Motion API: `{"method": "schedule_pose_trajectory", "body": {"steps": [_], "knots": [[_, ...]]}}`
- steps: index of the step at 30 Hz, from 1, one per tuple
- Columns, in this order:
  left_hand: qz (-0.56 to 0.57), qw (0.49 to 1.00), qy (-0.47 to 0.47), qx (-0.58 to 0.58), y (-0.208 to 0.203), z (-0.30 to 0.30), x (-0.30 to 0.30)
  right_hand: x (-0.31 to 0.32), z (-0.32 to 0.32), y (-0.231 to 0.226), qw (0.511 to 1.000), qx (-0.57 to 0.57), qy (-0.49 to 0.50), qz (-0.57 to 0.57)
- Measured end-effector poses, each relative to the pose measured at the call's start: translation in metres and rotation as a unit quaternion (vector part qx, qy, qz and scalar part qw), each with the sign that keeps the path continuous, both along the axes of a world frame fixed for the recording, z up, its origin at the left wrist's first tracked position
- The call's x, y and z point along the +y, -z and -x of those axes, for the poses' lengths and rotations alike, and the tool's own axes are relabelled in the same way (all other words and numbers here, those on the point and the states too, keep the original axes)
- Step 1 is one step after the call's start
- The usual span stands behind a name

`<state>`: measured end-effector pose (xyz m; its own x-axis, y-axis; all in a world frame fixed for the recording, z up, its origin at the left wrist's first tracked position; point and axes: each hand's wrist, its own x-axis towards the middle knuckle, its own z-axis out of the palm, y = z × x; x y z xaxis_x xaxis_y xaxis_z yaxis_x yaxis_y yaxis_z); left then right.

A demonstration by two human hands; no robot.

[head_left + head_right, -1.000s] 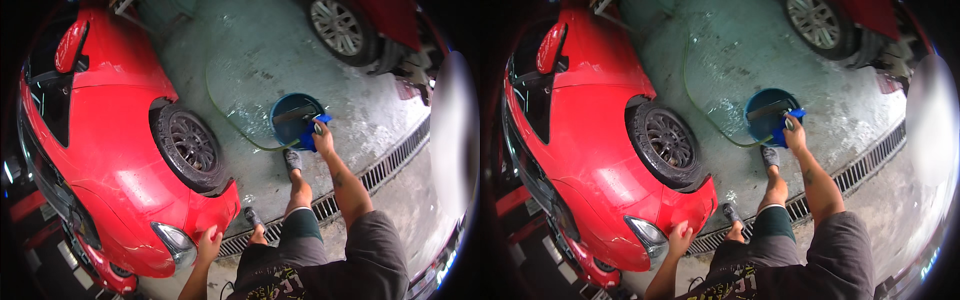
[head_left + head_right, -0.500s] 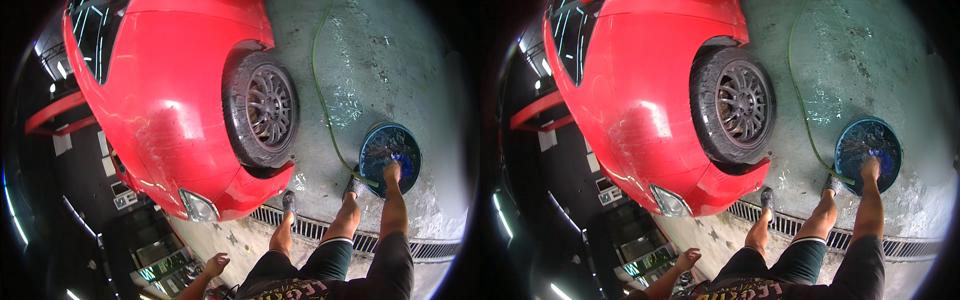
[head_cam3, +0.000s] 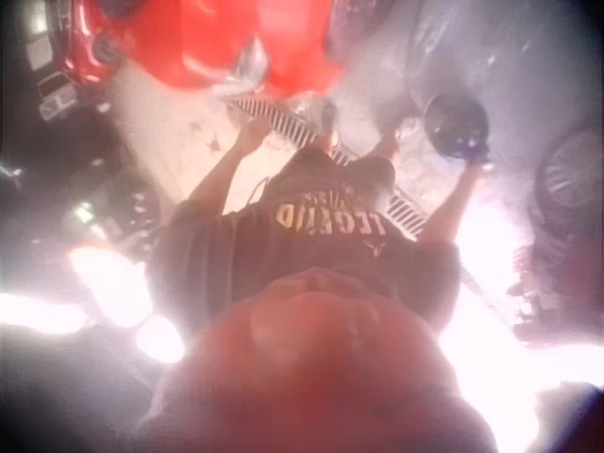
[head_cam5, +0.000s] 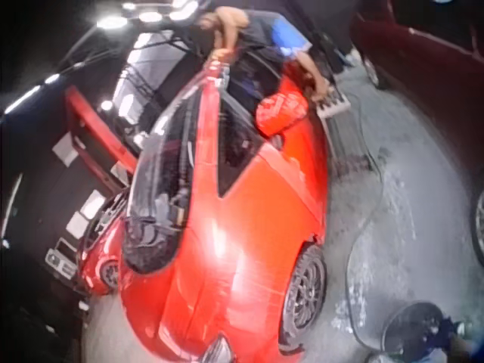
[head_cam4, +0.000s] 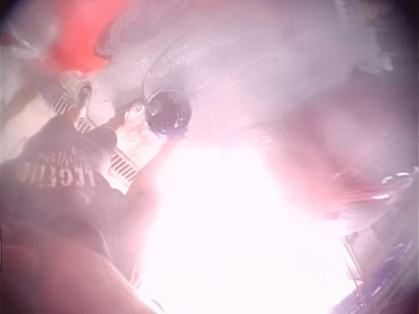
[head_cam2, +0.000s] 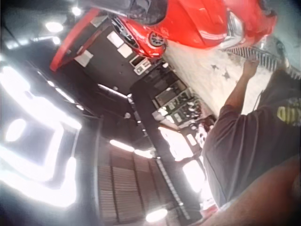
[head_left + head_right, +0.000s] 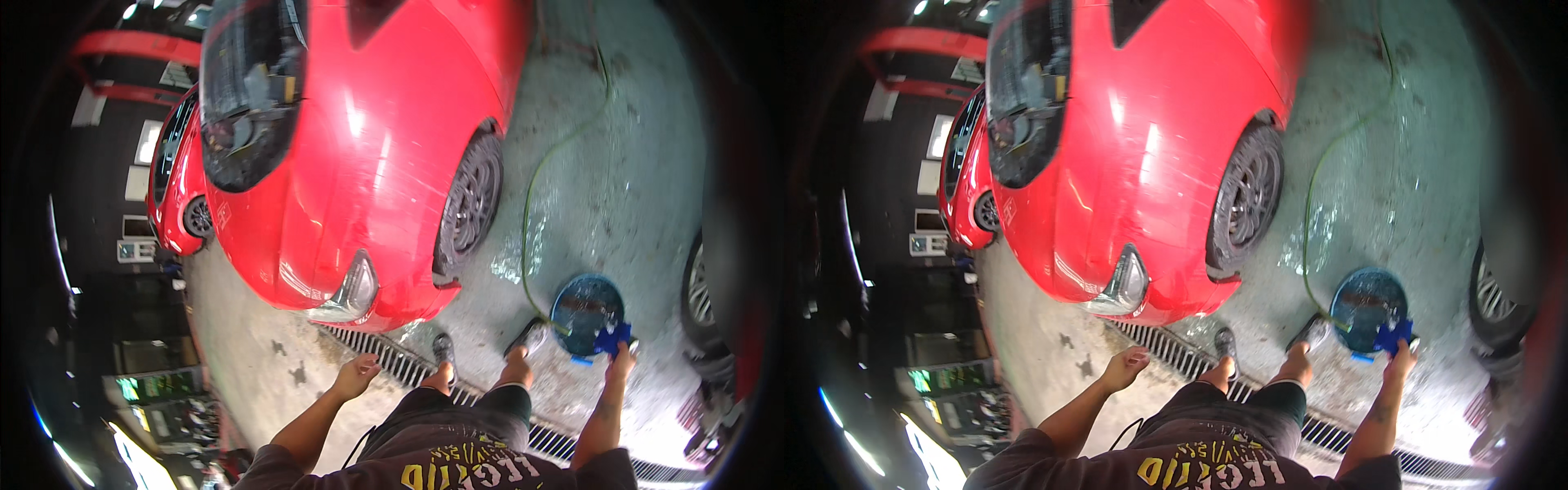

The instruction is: The person uses a sanding block and a blue microfiber cloth to sand and wipe the hood of a red car. They repeatedly sand small sections and wipe them clean, moving across the hood surface.

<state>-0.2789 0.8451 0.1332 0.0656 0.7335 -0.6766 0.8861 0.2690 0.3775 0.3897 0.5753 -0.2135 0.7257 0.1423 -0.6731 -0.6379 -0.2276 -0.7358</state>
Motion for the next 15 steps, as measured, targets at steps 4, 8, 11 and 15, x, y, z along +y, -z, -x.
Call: {"method": "schedule_pose_trajectory", "body": {"steps": [4,8,11,15], "knots": [[-0.045,0.981,-0.050,-0.180,0.010,-0.038,0.019,0.056,0.003,-0.129,0.986,0.026,0.003,-0.164],[-0.112,0.939,-0.035,-0.323,-0.031,-0.122,0.068,0.176,0.073,-0.295,0.952,0.027,-0.136,-0.271],[-0.110,0.889,-0.027,-0.443,-0.086,-0.171,0.121,0.268,0.153,-0.384,0.896,-0.027,-0.268,-0.354],[-0.095,0.728,-0.234,-0.638,-0.118,-0.136,0.185,0.396,0.328,-0.491,0.784,0.002,-0.425,-0.452]]}}
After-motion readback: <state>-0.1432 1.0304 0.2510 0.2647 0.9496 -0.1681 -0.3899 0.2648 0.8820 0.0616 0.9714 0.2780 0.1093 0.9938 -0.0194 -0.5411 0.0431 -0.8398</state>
